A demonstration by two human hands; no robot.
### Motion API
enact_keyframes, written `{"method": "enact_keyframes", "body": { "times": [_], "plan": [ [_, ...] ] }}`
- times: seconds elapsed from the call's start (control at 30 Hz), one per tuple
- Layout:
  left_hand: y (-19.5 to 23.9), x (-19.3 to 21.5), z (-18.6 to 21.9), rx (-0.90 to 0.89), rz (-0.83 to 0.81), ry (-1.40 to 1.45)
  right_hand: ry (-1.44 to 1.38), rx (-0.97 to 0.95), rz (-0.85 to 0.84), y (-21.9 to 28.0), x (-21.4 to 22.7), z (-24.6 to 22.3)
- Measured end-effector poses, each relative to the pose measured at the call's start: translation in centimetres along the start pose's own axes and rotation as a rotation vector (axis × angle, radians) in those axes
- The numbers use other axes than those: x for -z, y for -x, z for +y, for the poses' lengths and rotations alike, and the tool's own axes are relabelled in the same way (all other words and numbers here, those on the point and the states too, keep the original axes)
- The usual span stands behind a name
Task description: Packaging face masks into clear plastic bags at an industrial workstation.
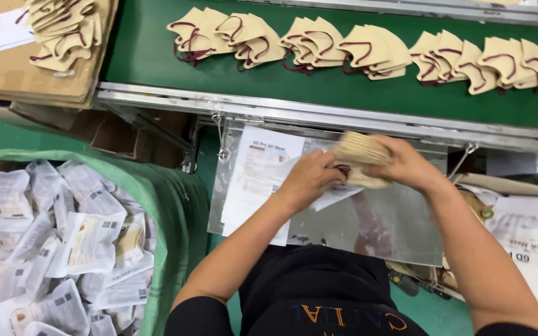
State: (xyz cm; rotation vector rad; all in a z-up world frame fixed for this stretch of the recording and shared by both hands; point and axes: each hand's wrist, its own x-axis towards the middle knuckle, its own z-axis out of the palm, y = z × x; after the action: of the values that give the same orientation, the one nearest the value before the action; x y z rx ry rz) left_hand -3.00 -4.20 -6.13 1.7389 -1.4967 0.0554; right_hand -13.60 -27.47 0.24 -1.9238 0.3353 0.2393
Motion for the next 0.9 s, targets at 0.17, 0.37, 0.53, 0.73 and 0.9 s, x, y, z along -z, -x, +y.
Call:
{"method": "enact_keyframes", "body": {
  "times": [0.17,0.37,0.53,0.73,0.9],
  "plan": [
    [1.5,-5.8,-3.0,0.423,-0.310,0.136,-0.361,-0.186,0.270,4.9,2.6,13.2],
    [-1.8,-3.9,-16.7,0.354,-0.039,0.377,-0.444,-0.478,0.535,19.6,9.6,32.2],
    [-5.0,14.7,-34.4,0.625,0.524,-0.242,-0.187,-0.431,0.463,18.7,17.1,34.9],
    [-5.7,21.9,-43.4,1.173,-0.008,-0.480,-0.042,-0.257,0.443,13.7,19.5,29.4],
    [-9.6,19.0,-38.4,1.406,-0.231,-0.531,0.661,0.138,0.813,-9.2,10.1,1.9]
  ]
}}
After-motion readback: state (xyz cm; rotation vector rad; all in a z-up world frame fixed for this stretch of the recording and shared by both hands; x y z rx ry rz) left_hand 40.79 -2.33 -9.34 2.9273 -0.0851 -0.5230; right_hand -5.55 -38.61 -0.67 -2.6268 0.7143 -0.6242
